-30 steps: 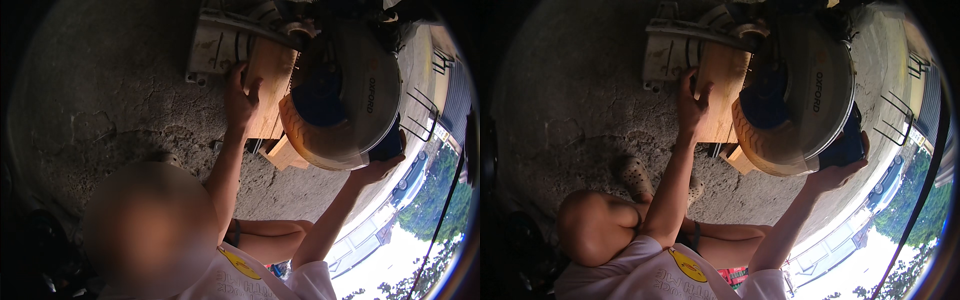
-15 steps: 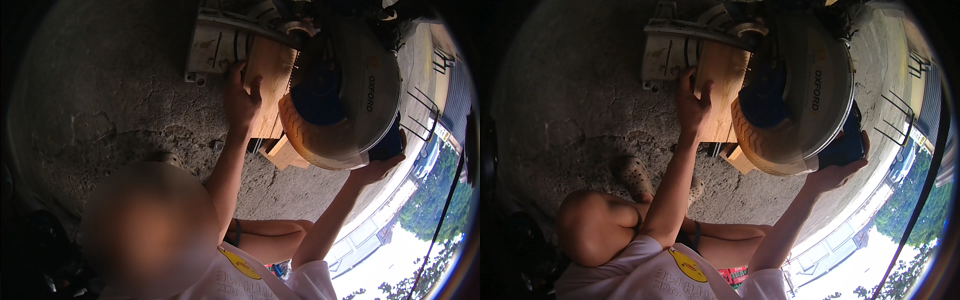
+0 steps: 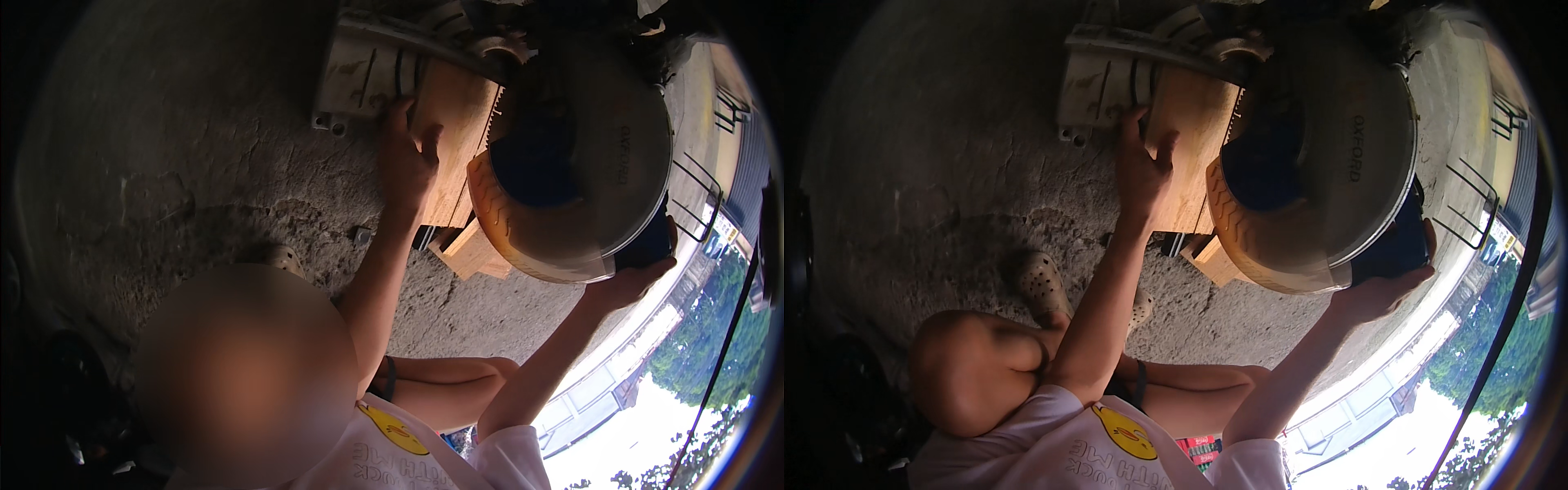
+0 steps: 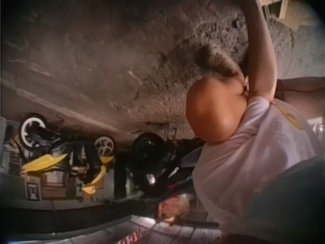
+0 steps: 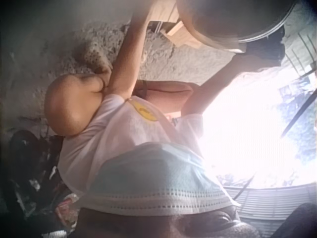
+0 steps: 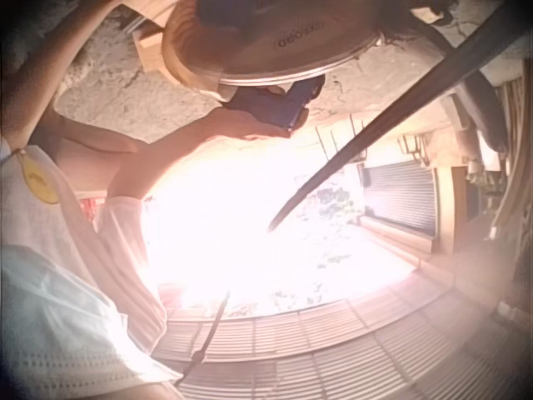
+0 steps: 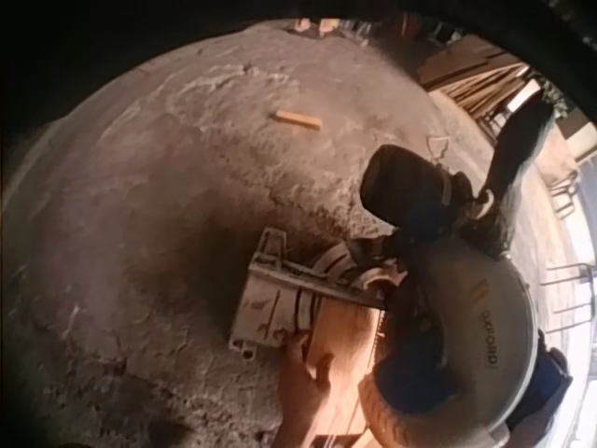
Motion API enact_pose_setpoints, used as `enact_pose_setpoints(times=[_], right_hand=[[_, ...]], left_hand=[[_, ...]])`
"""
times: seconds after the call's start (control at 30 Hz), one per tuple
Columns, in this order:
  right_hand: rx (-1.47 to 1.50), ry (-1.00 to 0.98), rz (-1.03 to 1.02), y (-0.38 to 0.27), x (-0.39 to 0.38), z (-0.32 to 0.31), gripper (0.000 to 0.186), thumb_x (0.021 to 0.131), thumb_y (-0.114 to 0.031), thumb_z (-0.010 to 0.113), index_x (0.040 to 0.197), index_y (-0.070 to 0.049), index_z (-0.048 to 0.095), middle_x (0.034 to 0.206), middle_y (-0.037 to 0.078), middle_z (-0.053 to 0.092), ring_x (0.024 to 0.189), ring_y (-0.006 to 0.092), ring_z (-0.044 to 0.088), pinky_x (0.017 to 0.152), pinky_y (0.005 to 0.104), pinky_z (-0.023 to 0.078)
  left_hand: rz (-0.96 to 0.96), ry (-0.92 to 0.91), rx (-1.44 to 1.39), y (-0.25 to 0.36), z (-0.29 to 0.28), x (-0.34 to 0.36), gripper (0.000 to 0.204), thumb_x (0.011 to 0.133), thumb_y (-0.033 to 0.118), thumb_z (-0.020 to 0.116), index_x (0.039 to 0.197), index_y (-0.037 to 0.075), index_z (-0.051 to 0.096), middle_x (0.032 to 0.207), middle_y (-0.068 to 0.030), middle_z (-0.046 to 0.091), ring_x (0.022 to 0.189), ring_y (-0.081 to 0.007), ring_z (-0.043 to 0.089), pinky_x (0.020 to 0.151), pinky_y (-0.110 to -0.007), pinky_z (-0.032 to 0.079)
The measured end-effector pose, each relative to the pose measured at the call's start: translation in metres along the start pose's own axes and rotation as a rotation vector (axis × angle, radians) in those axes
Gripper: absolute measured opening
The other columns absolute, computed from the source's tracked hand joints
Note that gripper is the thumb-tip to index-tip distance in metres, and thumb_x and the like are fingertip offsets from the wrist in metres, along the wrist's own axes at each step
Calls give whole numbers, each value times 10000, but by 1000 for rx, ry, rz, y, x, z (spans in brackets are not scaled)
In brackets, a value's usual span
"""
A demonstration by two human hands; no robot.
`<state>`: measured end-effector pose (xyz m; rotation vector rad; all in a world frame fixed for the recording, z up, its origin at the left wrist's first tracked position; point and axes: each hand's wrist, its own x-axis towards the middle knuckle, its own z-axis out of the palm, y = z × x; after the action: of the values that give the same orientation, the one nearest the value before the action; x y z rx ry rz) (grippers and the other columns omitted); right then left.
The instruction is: The person uses a miter saw to cut a rectangular wooden board into smaller pieces. They position the board, lower the saw blade to make cuts, then lift the blade and remove the cut pieces. The person repeats this process several times, then stacks the cut pieces on a nearby workbench.
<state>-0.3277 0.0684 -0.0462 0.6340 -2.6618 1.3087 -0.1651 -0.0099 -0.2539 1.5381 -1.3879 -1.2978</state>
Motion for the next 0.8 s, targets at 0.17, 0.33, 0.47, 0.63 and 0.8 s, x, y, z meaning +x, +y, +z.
enact_pose_setpoints(times=[0.17, 0.33, 0.47, 0.63, 0.8], right_hand=[[16, 13, -17, 4, -2, 2, 629, 1024, -514, 144, 1268, -108, 558, 1258, 105, 547, 1156, 246, 524, 983, 372, 432], [56, 9, -21, 13, -6, 0, 608, 1008, -532, 198, 1271, -113, 551, 1286, 122, 530, 1197, 281, 521, 1001, 391, 475], [74, -3, -44, 18, -4, 0, 618, 1005, -542, 198, 1268, -109, 552, 1287, 128, 529, 1195, 287, 521, 989, 392, 483], [54, -10, -46, 12, -5, 1, 619, 1004, -543, 205, 1267, -103, 553, 1284, 132, 530, 1189, 289, 524, 988, 393, 481], [54, -15, -50, 16, -5, -2, 621, 1004, -547, 209, 1276, -101, 544, 1282, 123, 532, 1193, 281, 520, 984, 386, 482]], left_hand=[[15, 20, 14, -2, 1, 0, 469, 848, 126, 711, 1244, 39, 474, 1146, -200, 566, 1086, -348, 567, 914, -408, 448], [66, 40, 25, -2, 1, 0, 466, 843, 113, 706, 1241, 36, 476, 1148, -199, 568, 1084, -351, 572, 910, -406, 451], [23, 23, 14, 0, 0, 0, 453, 849, 112, 694, 1237, 27, 475, 1145, -205, 569, 1084, -348, 576, 911, -399, 451], [17, 31, 7, -4, 3, 1, 437, 862, 119, 682, 1241, 42, 479, 1142, -201, 567, 1083, -338, 579, 908, -390, 455], [-35, 32, -72, 0, 3, 0, 435, 866, 124, 684, 1247, 61, 483, 1144, -182, 564, 1084, -325, 581, 901, -389, 462]])
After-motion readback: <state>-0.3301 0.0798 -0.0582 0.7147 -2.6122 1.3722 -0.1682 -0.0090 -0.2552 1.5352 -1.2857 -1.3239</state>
